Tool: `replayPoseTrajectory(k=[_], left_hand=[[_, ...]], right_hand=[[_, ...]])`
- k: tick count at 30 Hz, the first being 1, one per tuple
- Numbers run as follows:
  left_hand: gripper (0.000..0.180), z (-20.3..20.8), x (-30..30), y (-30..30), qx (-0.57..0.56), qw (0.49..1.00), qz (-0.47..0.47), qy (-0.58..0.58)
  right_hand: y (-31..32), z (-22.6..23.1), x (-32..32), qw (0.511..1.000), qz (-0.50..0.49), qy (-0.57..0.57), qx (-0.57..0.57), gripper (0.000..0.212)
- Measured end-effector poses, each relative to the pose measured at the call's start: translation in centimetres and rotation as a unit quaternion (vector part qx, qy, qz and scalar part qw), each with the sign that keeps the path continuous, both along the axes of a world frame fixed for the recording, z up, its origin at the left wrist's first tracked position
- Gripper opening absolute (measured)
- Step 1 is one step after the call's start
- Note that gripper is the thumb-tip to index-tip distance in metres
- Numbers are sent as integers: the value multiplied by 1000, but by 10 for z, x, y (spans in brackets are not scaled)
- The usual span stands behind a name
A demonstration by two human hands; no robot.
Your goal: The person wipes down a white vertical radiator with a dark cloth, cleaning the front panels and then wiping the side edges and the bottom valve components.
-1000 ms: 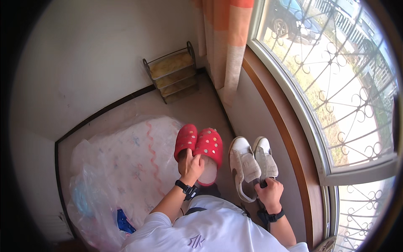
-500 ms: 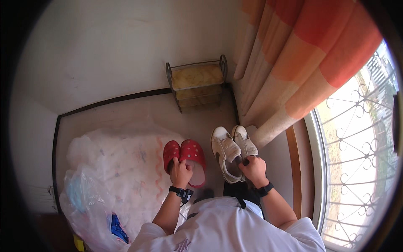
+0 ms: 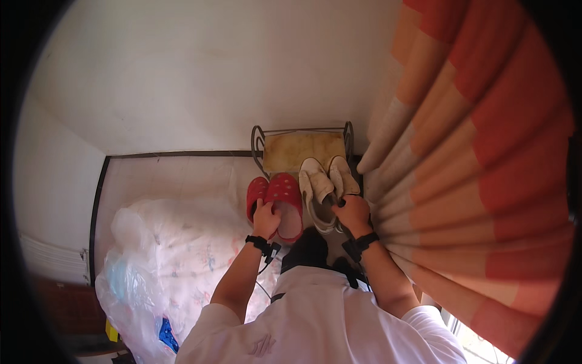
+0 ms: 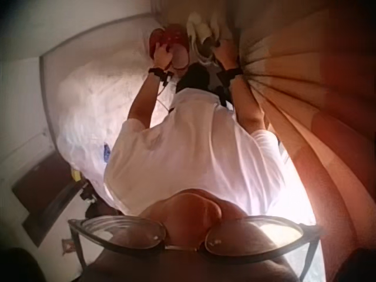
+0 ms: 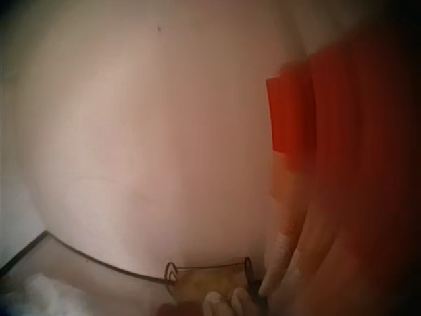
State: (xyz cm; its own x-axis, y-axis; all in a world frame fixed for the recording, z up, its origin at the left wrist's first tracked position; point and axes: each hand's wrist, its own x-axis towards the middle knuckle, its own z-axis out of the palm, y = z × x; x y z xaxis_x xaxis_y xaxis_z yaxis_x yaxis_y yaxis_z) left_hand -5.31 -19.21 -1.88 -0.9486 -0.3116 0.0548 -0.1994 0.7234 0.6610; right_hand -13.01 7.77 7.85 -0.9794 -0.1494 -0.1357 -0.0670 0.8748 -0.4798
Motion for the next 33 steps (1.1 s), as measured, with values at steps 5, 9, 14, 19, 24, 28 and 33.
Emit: replayPoseTrajectory(k=[5, 9, 14, 19, 24, 28, 33], left_hand=[[35, -57, -126, -31, 65, 995, -12, -78], [44, -124, -202, -56, -3, 988, -33, -153], [50, -179, -259, -58, -74, 961, -127, -236], [58, -254, -224, -97, -106, 962, -176, -182], [65, -224, -122, -42, -331, 883, -331, 34], [79, -150, 73, 59, -29, 894, -425, -139], [41, -123, 390, 148, -118, 684, -715, -81]], right_hand=[[-39, -48, -115, 1000, -26, -10, 9, 39], [-65, -101, -187, 998, 11, -39, 40, 41], [-56, -157, -222, 997, -51, -47, 41, 35], [-74, -178, -201, 999, -40, -13, 20, 30], [-30, -176, -53, 983, -167, 65, -37, 21], [36, -167, 221, 968, -236, 65, -48, 23], [93, -172, 685, 950, -280, -35, -136, 19]])
